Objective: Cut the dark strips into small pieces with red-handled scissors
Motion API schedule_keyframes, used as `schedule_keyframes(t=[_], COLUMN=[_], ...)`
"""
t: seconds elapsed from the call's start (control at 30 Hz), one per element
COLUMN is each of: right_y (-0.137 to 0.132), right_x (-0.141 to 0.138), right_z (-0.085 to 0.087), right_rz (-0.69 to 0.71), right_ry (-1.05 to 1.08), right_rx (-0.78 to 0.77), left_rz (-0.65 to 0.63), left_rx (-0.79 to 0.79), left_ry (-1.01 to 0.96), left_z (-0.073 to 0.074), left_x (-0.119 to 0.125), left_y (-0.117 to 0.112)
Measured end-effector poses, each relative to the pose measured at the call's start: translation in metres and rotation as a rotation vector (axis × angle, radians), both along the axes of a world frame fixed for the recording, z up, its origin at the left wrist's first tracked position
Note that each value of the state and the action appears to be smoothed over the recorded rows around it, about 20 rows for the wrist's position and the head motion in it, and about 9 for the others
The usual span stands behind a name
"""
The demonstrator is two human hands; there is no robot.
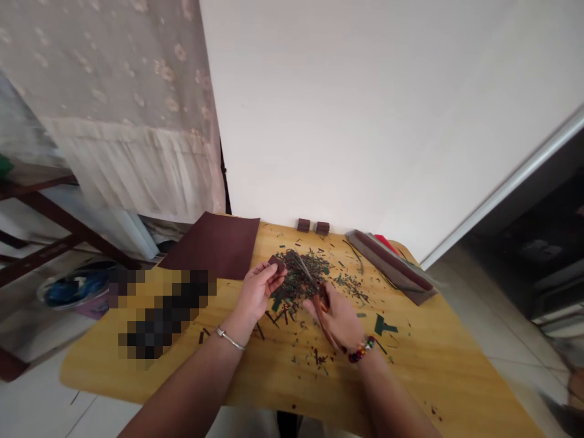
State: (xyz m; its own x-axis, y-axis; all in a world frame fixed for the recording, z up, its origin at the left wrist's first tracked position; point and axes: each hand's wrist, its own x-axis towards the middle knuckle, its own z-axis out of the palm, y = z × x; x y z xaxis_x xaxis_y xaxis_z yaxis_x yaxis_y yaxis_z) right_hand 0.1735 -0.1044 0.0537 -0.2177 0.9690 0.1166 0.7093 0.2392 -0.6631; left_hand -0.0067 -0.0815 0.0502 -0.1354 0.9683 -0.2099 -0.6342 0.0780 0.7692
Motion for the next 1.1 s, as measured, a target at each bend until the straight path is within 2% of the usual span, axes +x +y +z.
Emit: schedule_keyframes(t=[0.1,0.2,0.47,0.77,1.1], right_y=[-0.003,-0.005,-0.006,-0.006,-0.004], right_x=[-0.003,-0.006,-0.004,-0.006,-0.003], right_z=[0.002,0.001,-0.001,0.003,0.002], right_rz=[0.021,0.042,0.047,0.038,0.112], right_ry=[-0.151,-0.194,-0.154,-0.159,-0.137], right_rx=[0.023,0.019,0.001,-0.04,-0.018], left_rz=[-0.011,-0.036,-0.099,-0.115,-0.133], left_rx=[0.038,0.068,0.085,0.089,0.116], left_ry=[0.025,0.063,0.18,0.127,0.133], left_z=[0.002,0.002,-0.003,-0.002,-0.003], left_x=[0.0,0.004,0.006,0.01,0.008], left_y=[-0.002,-0.005,-0.007,-0.007,-0.008])
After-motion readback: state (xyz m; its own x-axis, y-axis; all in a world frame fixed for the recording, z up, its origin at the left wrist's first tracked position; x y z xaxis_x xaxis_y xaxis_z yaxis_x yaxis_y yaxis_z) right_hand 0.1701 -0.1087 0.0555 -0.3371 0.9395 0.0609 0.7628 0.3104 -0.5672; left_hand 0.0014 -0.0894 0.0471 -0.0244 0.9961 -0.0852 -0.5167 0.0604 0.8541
